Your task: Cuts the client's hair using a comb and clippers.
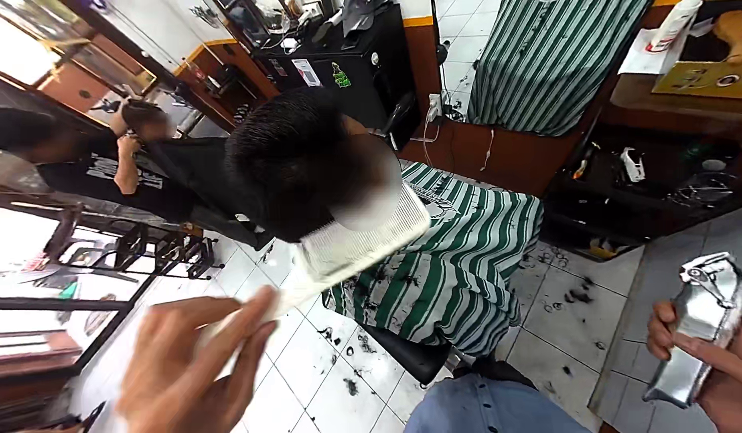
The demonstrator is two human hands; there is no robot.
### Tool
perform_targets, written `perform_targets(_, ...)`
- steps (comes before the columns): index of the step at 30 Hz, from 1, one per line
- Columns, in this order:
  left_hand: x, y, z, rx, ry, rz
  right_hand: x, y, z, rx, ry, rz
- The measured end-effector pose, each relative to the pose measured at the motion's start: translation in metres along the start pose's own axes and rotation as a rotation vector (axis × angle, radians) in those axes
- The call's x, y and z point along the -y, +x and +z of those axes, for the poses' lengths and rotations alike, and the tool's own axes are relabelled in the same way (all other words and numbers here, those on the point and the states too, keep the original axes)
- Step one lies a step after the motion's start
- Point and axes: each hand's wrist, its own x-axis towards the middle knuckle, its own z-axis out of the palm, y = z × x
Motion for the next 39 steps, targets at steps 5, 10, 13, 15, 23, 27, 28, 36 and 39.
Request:
perform_targets(5,0.009,0.027,0.012,0.098,0.059,0.052,-0.001,0.039,0.007,0.139,-0.032,-0.009)
perform_targets(10,0.036,0.07,0.005,0.068,0.156,0.041,-0.005,0.065,0.011,0.232,0.026,0.041)
perform_targets(13,0.054,0.103,0.008,0.088,0.156,-0.045,-0.004,0.073,0.014,0.256,0.057,0.071)
perform_targets(15,0.071,0.125,0.013,0.081,0.182,-0.157,-0.005,0.077,0.014,0.269,0.054,0.087)
perform_targets(23,0.04,0.039,0.011,-0.366,0.016,-0.231,0.004,0.065,0.012,0.226,0.034,0.12)
perform_targets(27,0.038,0.017,0.052,-0.357,0.137,-0.065,-0.004,0.059,0.001,0.247,0.037,0.078)
perform_targets(28,0.047,0.02,0.056,-0.364,0.162,-0.075,-0.003,0.055,0.006,0.235,0.024,0.071)
perform_targets(36,0.116,0.001,0.039,-0.519,0.049,-0.248,-0.005,-0.025,0.086,-0.121,-0.028,-0.067)
perform_targets(39,0.106,0.001,0.054,-0.496,-0.06,-0.065,-0.021,-0.059,0.109,-0.233,-0.019,-0.086)
